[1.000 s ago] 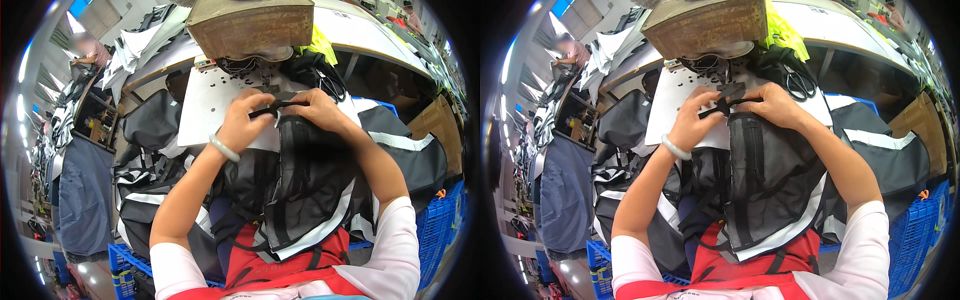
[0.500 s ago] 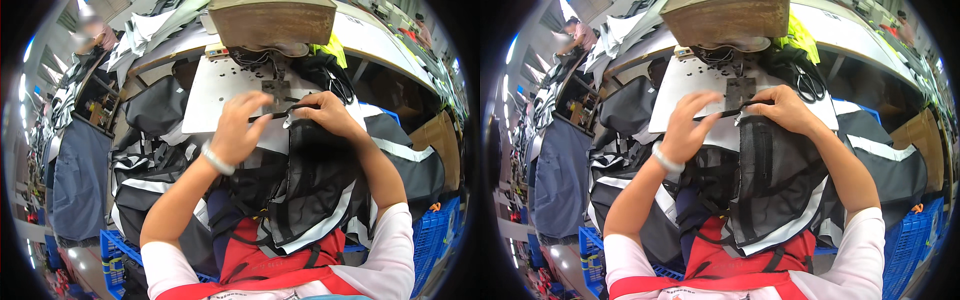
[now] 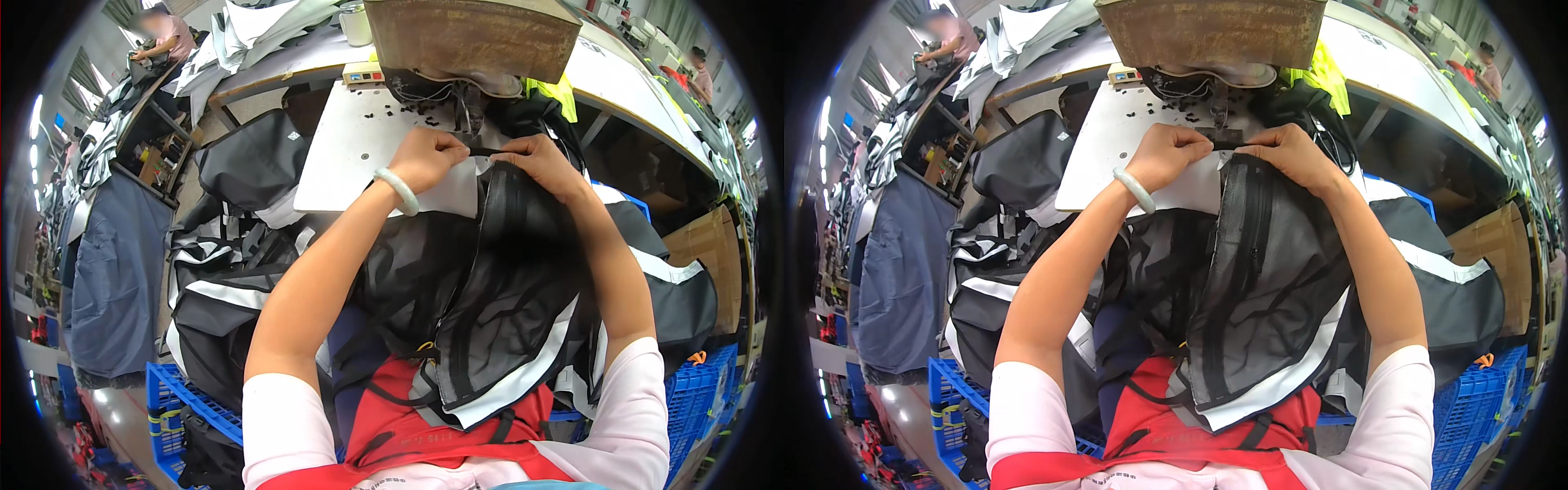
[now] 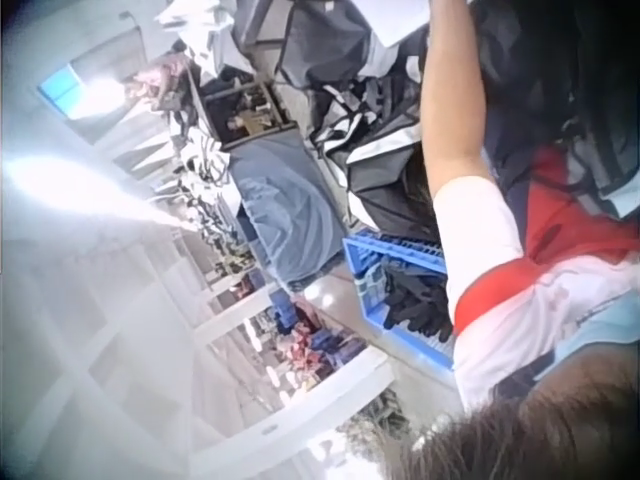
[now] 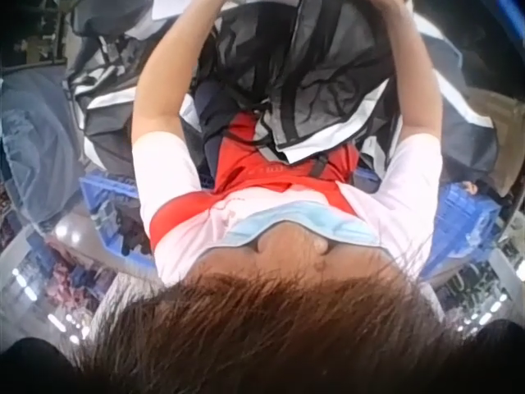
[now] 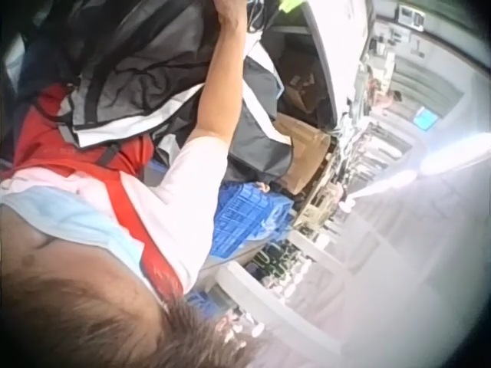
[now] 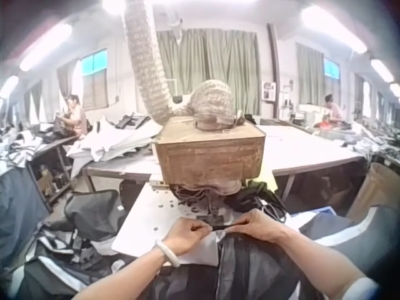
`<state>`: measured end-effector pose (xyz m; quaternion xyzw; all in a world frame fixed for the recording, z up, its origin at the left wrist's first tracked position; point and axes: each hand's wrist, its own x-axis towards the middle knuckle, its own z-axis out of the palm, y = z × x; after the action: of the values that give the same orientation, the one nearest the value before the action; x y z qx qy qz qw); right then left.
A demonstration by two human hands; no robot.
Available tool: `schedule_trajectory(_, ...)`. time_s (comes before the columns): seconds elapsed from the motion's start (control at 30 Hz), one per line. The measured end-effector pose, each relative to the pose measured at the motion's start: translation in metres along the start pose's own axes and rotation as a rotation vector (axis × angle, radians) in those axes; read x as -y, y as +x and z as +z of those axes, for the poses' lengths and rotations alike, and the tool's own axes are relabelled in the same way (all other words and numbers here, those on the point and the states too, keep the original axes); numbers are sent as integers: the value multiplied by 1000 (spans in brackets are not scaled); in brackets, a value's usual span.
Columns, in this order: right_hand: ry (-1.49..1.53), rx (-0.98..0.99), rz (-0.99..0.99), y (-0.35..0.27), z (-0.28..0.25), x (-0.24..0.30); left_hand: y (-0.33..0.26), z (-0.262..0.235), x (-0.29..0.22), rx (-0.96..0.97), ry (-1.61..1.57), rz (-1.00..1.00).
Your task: The recorder is sewing black fabric panels together to manufacture industrial bags or covers at a garment factory station.
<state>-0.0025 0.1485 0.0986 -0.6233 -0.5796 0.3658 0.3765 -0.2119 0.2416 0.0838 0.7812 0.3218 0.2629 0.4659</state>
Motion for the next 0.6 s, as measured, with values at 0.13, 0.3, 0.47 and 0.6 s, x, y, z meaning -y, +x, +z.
schedule_trajectory(0.13,53,13,58,6,-4,-9,8,5,5,-19,21,1)
schedule_trajectory(0.3,-14,20,31,18,-5,-12,18,3,20,-71,-43,13)
schedule_trajectory(0.47,31,51,45,19,-9,-8,26,4,25,-86,2,44)
schedule_trajectory(0.6,100,45,13,25,-11,-13,29,4,22,-107,-13,41)
